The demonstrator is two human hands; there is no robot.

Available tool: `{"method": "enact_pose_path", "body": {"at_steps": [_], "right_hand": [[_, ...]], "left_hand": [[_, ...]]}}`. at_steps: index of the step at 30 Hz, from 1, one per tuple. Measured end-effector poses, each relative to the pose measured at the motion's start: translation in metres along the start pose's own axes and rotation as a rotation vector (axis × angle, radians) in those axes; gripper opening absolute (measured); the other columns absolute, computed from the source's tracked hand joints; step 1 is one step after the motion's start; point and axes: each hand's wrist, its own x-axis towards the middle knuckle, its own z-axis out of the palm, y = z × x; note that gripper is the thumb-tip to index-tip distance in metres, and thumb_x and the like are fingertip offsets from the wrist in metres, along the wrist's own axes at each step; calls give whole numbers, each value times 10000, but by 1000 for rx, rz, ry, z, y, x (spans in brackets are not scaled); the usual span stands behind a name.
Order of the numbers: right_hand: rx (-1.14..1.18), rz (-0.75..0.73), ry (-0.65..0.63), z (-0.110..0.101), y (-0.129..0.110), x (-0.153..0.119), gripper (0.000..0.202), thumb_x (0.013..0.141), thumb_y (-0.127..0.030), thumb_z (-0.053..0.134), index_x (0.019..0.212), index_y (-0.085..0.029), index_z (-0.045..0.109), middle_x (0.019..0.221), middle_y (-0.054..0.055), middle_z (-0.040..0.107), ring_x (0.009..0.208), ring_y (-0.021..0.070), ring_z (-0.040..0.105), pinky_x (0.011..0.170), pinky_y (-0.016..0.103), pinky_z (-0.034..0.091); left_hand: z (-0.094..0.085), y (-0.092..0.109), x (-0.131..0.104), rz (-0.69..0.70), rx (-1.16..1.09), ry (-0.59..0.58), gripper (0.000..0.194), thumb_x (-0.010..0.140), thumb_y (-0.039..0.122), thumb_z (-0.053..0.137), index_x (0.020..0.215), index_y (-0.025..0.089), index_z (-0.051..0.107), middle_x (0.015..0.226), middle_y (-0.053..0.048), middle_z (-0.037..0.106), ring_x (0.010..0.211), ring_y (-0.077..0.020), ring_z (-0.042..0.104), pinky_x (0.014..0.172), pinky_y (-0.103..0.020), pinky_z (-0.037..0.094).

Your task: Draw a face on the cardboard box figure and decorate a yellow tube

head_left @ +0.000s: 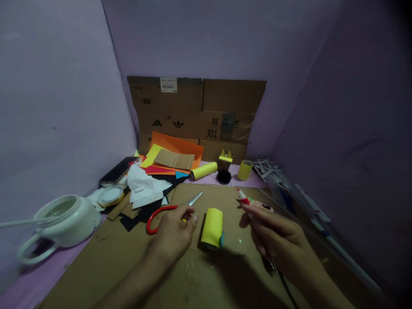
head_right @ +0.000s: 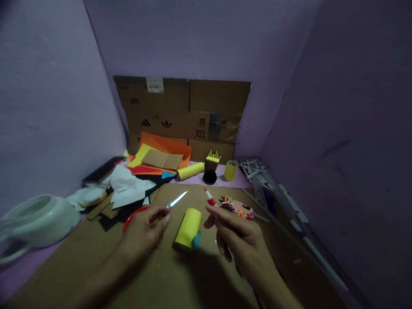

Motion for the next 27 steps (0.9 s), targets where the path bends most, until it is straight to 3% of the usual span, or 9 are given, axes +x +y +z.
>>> {"method": "enact_pose_path", "body": {"at_steps": [2, 4, 7, 11, 14, 17, 19, 23, 27], "right_hand": [[107, -13, 129, -7, 6, 0, 239, 750, -432, 770, 957, -312, 773, 839, 18, 703, 502, 75, 569, 474, 200, 460], [186, 46, 194, -7, 12, 0, 357, 688, -460, 811, 1010, -317, 753, 898, 34, 723, 721, 153, 671, 683, 279, 539], [195, 179, 145, -1, 19, -1, 573, 655, -523, 808, 1171, -319, 664, 1091, 77, 708, 1062, 272, 633, 915, 441, 479], [203, 220, 79, 2, 25, -3, 636, 706, -580, 738, 1250, -299, 566, 1276, 115, 630, 1268, 324, 497, 1031, 546, 352], [219, 191, 45, 3, 29, -2, 690, 684, -555, 770, 1265, -300, 498, 1328, 117, 597, 1319, 308, 453, 1066, 531, 324], [183, 139, 51, 6, 30, 1, 790, 558, -485, 869, 1215, -311, 468, 1341, 109, 585, 1336, 299, 437, 1062, 505, 350], [124, 131, 98, 9, 29, 3, 751, 527, -432, 888, 1143, -302, 479, 1311, 108, 598, 1311, 301, 466, 1045, 499, 378], [64, 145, 180, 13, 29, 2, 646, 548, -398, 871, 1051, -269, 485, 1194, 110, 643, 1140, 305, 601, 958, 494, 463], [186, 167, 156, 16, 33, -1, 586, 634, -408, 838, 1076, -265, 480, 1194, 89, 653, 1082, 266, 638, 938, 435, 480]], "left_hand": [[10, 3, -5, -15, 42, -69, 396, 771, 391, 558, 1043, 126, 670, 861, -122, 712, 773, -281, 677, 692, -382, 518], [16, 6, -10, -28, 75, -123, 522, 765, 437, 578, 1168, 107, 616, 908, -147, 692, 839, -332, 664, 731, -435, 499], [17, 11, -15, -55, 89, -182, 675, 801, 521, 524, 1322, 93, 491, 1000, -181, 669, 934, -379, 646, 787, -485, 474], [21, 21, -17, -86, 163, -251, 795, 765, 519, 563, 1424, 120, 370, 1263, -232, 575, 1106, -441, 575, 889, -544, 420], [32, 30, -18, -73, 190, -245, 872, 688, 455, 663, 1442, 133, 364, 1419, -241, 466, 1253, -490, 446, 981, -591, 337], [43, 31, -15, -101, 67, -198, 835, 634, 305, 702, 1404, 120, 437, 1382, -257, 510, 1278, -518, 406, 1021, -628, 257], [47, 27, -11, -117, -34, -170, 801, 625, 230, 672, 1388, 115, 455, 1356, -257, 533, 1264, -517, 422, 1026, -640, 237], [45, 14, -5, -123, -282, -213, 810, 660, 298, 620, 1401, 86, 372, 1318, -233, 567, 1187, -398, 552, 980, -504, 419], [42, 8, -9, -156, -739, -339, 781, 668, 366, 689, 1354, 125, 404, 1279, -186, 611, 1131, -316, 609, 883, -369, 518]]}}
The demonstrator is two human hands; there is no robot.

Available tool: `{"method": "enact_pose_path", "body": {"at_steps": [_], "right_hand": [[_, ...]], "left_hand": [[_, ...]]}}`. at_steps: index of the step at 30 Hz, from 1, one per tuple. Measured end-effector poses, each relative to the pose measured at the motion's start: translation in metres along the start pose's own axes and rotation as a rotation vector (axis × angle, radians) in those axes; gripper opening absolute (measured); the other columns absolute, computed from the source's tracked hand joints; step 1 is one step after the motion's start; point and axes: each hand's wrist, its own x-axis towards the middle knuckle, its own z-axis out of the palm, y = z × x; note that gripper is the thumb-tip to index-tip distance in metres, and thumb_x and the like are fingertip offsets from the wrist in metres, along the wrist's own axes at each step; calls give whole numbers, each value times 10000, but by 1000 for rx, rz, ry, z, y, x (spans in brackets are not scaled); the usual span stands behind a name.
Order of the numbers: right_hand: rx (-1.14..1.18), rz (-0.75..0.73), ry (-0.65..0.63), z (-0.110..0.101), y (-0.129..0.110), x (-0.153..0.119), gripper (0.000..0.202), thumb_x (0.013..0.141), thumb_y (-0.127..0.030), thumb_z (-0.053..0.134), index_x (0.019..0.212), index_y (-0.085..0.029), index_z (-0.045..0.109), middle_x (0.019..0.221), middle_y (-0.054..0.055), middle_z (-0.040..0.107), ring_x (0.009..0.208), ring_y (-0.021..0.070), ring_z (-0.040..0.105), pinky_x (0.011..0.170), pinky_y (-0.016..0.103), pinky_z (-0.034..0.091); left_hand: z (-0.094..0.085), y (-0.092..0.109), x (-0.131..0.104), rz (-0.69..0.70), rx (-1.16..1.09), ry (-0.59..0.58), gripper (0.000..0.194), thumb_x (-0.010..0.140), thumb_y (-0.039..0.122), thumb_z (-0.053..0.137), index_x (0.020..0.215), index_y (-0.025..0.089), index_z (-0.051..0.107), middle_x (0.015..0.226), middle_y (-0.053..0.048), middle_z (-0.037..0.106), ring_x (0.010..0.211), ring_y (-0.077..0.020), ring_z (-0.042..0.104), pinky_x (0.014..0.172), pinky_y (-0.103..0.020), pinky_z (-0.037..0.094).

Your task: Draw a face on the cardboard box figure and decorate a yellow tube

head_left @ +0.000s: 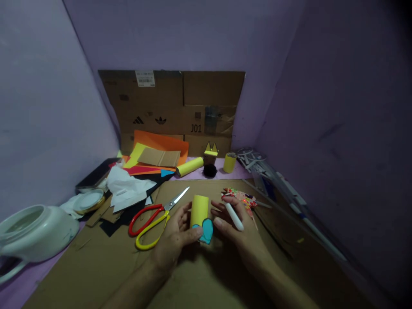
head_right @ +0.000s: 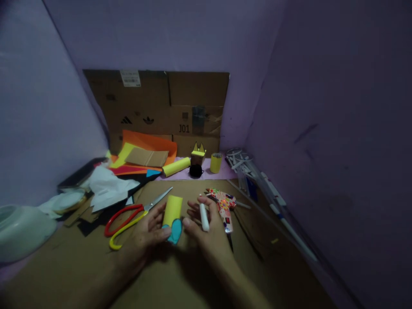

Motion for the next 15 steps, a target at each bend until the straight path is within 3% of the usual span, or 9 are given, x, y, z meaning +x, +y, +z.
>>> {"method": "enact_pose_path", "body": {"at_steps": [2, 4, 7, 10, 15], "right_hand": [[84, 34, -40, 2, 3, -1, 547, 675, -404, 820, 1085, -263, 488, 1144, 66, 676, 1041, 238, 653, 893, 378, 494], [125, 56, -53, 4, 5, -2, 521, 682, -406, 818, 1074, -254, 511, 1017, 31, 697, 929, 210, 670, 804, 325, 503], [117, 58, -50, 6, 7, -3, 510, 657, -404, 832, 1045, -239, 545, 901, 3, 688, 804, 186, 647, 720, 293, 483], [88, 45, -67, 6, 5, -4, 484, 648, -350, 843, 1018, -234, 552, 909, 4, 690, 808, 186, 634, 729, 294, 473], [241, 100, -149, 8, 0, -5, 449, 626, -235, 814, 1004, -233, 571, 939, 14, 708, 872, 208, 646, 803, 328, 469]], "left_hand": [[1, -3, -5, -24, -201, -56, 793, 625, 330, 787, 1319, 141, 455, 1251, -176, 629, 1125, -318, 604, 888, -363, 509], [3, -6, -9, -32, -262, -103, 789, 612, 306, 826, 1302, 152, 475, 1228, -162, 642, 1094, -304, 618, 867, -352, 515], [7, -11, -12, -10, -254, -154, 772, 622, 302, 830, 1289, 153, 471, 1208, -148, 652, 1056, -276, 639, 853, -333, 525], [11, -14, -13, 18, -219, -179, 724, 665, 309, 798, 1283, 142, 462, 1177, -146, 663, 1017, -257, 658, 854, -331, 531], [13, -11, -17, 64, -37, -78, 513, 724, 268, 725, 1169, 160, 495, 1087, -106, 663, 949, -216, 663, 793, -299, 543]]}}
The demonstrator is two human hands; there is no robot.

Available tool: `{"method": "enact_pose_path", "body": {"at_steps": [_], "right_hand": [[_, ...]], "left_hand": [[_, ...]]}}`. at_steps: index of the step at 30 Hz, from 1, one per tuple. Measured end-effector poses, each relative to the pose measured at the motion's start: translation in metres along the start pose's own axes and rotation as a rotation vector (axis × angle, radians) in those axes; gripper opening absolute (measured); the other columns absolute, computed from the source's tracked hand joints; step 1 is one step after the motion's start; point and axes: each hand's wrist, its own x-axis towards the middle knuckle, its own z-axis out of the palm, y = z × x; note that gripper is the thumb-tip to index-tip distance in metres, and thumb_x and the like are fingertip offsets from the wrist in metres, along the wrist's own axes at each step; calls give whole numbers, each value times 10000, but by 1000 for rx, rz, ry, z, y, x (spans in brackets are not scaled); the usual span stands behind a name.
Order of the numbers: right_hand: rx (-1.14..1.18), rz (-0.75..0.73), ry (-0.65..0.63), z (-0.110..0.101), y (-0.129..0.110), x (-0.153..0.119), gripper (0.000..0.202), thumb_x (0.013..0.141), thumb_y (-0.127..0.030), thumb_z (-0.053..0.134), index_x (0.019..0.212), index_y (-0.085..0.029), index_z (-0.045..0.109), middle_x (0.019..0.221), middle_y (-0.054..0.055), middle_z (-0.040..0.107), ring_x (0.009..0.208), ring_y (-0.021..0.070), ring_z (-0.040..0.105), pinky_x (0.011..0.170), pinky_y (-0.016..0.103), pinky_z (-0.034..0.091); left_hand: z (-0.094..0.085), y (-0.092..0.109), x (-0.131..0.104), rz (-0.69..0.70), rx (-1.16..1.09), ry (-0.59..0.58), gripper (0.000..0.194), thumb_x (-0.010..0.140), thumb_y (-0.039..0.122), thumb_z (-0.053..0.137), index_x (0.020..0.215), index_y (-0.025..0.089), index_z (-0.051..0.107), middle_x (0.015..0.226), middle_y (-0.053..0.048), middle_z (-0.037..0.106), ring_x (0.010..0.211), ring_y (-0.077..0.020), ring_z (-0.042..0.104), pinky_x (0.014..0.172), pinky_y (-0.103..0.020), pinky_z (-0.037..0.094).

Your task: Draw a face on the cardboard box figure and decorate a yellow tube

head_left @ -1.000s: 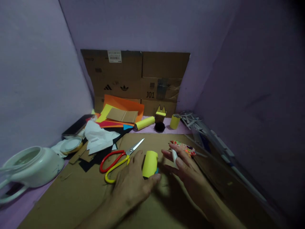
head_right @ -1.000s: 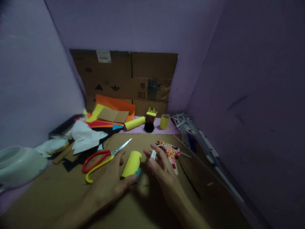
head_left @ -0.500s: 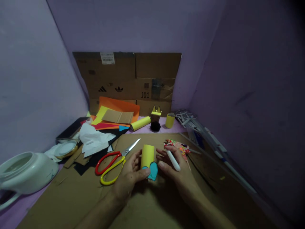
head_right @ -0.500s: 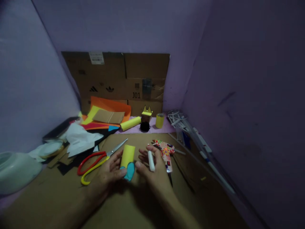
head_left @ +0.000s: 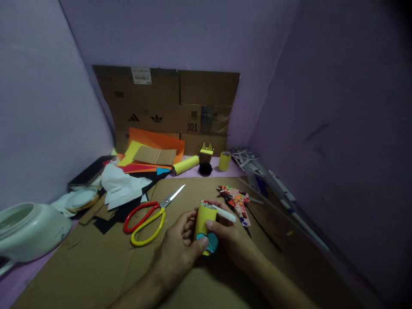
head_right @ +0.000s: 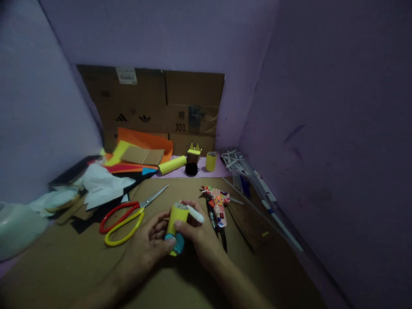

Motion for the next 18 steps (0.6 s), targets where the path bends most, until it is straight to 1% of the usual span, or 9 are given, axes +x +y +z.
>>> {"method": "enact_pose_path", "body": {"at_steps": [3, 5, 6, 8, 11, 13, 15, 18], "right_hand": [[137, 59, -24, 4, -4, -1, 473, 580, -196, 743, 1021, -231, 575, 911, 31, 723, 842, 240, 666, 789, 362, 474], [153, 88, -24, 5, -6, -2, 495, 559, -193, 699, 1037, -227, 575, 856, 25, 720, 786, 242, 670, 705, 338, 476], [139, 101, -20, 6, -7, -2, 496, 560, -197, 687, 1042, -226, 572, 827, 19, 716, 762, 238, 669, 660, 318, 468], [102, 118, -18, 6, -7, -3, 480, 579, -204, 684, 1043, -225, 563, 785, 6, 704, 739, 227, 665, 607, 288, 449], [99, 109, -15, 8, -4, -3, 480, 577, -205, 701, 1032, -225, 553, 775, -3, 696, 731, 215, 659, 611, 277, 447], [109, 104, 10, 11, 0, -3, 491, 555, -192, 705, 1021, -224, 555, 777, -5, 696, 734, 211, 656, 612, 269, 446], [125, 117, 20, 13, 4, -4, 483, 561, -194, 705, 1021, -224, 559, 798, -2, 699, 745, 207, 656, 610, 264, 445], [136, 131, -35, 14, 8, -6, 504, 600, -269, 759, 1061, -223, 559, 888, 19, 700, 812, 214, 654, 652, 274, 458]], "left_hand": [[-2, 3, -2, 9, 115, 79, 288, 715, 291, 710, 909, 171, 536, 860, -33, 638, 763, -169, 631, 665, -261, 523], [-3, 4, -3, 13, 159, 98, 234, 698, 294, 707, 767, 178, 515, 740, 4, 590, 661, -140, 574, 600, -241, 483], [-3, 4, -3, 13, 166, 98, 231, 690, 288, 707, 729, 180, 507, 715, 13, 575, 640, -133, 554, 586, -237, 467], [-3, 5, -4, 17, 176, 101, 218, 684, 275, 706, 704, 178, 511, 695, 25, 555, 615, -121, 519, 566, -228, 436], [-4, 7, -7, 33, 298, 142, 177, 712, 266, 682, 707, 182, 527, 654, 44, 516, 575, -110, 469, 522, -215, 384], [-5, 9, -8, 77, 437, 194, 151, 736, 261, 655, 695, 188, 529, 640, 45, 509, 565, -114, 458, 510, -218, 368], [-6, 12, -8, 145, 565, 237, 136, 747, 247, 638, 683, 195, 530, 647, 37, 520, 581, -126, 473, 526, -227, 377], [-8, 15, -8, 204, 666, 255, 114, 746, 232, 633, 693, 204, 536, 640, 37, 523, 576, -133, 482, 525, -234, 382]]}}
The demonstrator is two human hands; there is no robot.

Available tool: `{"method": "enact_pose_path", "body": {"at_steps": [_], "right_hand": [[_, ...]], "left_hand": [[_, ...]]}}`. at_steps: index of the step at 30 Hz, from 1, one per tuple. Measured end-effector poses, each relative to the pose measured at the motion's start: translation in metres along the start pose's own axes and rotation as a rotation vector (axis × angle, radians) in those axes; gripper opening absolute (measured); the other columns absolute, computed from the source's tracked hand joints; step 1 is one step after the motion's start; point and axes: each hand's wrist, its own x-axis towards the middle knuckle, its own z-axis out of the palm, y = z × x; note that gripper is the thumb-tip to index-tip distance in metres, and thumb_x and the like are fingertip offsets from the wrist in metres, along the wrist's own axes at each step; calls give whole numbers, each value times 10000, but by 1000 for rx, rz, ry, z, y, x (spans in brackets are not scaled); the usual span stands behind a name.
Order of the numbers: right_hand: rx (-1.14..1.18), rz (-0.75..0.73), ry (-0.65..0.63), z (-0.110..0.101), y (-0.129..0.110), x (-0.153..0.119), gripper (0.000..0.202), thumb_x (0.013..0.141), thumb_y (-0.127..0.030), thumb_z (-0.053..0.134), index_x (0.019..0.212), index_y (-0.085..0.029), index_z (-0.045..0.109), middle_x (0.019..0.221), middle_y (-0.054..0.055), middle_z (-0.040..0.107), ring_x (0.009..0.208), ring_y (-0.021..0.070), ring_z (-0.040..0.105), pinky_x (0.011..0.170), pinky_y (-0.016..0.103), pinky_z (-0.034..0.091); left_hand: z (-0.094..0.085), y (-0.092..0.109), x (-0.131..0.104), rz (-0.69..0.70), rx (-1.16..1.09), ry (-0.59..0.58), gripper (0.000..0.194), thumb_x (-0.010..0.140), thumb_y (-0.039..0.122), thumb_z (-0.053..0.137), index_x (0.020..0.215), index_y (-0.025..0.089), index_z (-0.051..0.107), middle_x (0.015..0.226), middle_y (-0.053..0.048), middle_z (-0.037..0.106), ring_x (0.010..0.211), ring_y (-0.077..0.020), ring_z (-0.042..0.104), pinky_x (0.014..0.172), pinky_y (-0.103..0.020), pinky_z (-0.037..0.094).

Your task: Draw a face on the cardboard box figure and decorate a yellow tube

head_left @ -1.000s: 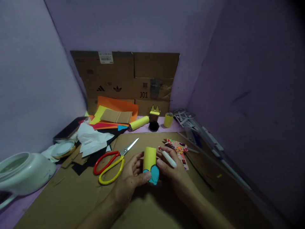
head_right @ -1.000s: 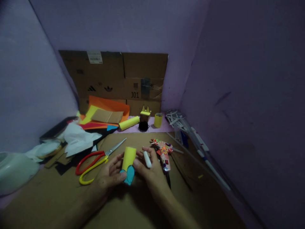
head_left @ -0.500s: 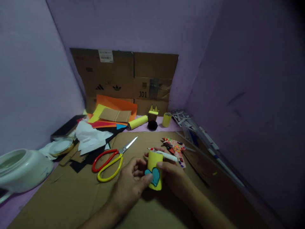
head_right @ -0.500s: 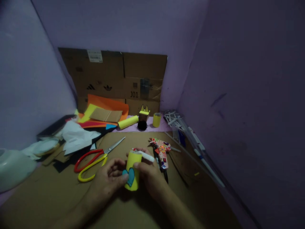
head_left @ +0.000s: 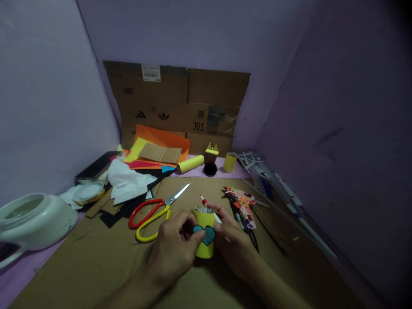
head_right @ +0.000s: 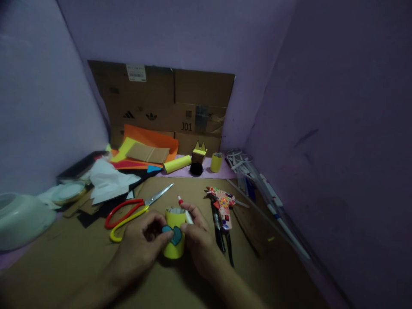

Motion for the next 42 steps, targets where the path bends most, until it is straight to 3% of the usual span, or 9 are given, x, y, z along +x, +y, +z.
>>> {"method": "enact_pose_path", "body": {"at_steps": [7, 12, 15, 19, 22, 24, 29, 35, 42], "right_hand": [[-163, -66, 36, -4, 4, -1, 609, 591, -328, 875, 1101, -226, 559, 982, 20, 671, 830, 181, 621, 738, 277, 471], [-39, -54, 103, -2, -2, 0, 608, 567, -328, 880, 1076, -233, 560, 839, -4, 687, 702, 166, 626, 668, 270, 472], [26, -44, 86, 1, -8, -1, 586, 557, -313, 878, 1038, -241, 552, 848, 17, 714, 729, 200, 666, 694, 297, 485], [56, -50, 36, 1, -11, -2, 572, 591, -313, 860, 1059, -249, 537, 893, 35, 726, 791, 228, 686, 729, 322, 487], [53, -68, 39, -2, -6, -1, 591, 589, -319, 861, 1080, -242, 541, 882, 31, 716, 766, 210, 674, 716, 302, 483], [44, -97, 69, -4, -1, 1, 600, 582, -321, 866, 1083, -238, 546, 868, 20, 702, 740, 192, 658, 701, 283, 479], [-105, -170, 26, -9, 8, 1, 564, 686, -383, 813, 1144, -254, 511, 936, 18, 682, 802, 186, 640, 721, 279, 477], [-412, -262, 109, -4, 4, -9, 454, 713, -355, 781, 1089, -253, 548, 956, 19, 662, 852, 205, 632, 730, 289, 499], [-387, -287, 204, 5, 2, -14, 476, 569, -256, 813, 987, -237, 586, 850, -2, 684, 745, 188, 630, 670, 279, 496]], "left_hand": [[-6, 5, 2, 69, 96, -20, 56, 764, 225, 610, 746, 201, 563, 673, 11, 550, 614, -158, 529, 548, -256, 412], [-9, 7, 6, -101, -328, -13, 201, 741, 362, 661, 826, 193, 592, 726, 6, 582, 616, -146, 549, 543, -238, 455], [-9, 4, 9, -200, -461, 51, 293, 738, 425, 658, 622, 205, 503, 520, 64, 451, 448, -94, 405, 403, -194, 323], [-8, -6, 11, -227, -520, -9, 520, 759, 563, 621, 480, 220, 347, 400, 99, 275, 362, -54, 222, 343, -188, 163], [-5, -10, 11, -205, -581, -113, 499, 697, 624, 676, 551, 175, 513, 463, 39, 485, 422, -83, 427, 403, -186, 331], [-1, -11, 9, -176, -645, -194, 468, 617, 564, 778, 774, 149, 630, 682, -27, 658, 608, -145, 597, 549, -219, 469], [5, -6, 5, -152, -795, -305, 497, 635, 395, 818, 1022, 150, 627, 963, -83, 715, 899, -238, 660, 786, -299, 519], [-2, 4, 2, -89, -540, -285, 272, 760, 324, 686, 971, 158, 643, 873, -59, 682, 790, -217, 629, 710, -295, 505], [-3, 12, -5, -86, -263, -131, 237, 687, 302, 640, 881, 167, 658, 783, -54, 678, 727, -234, 629, 628, -289, 482]]}}
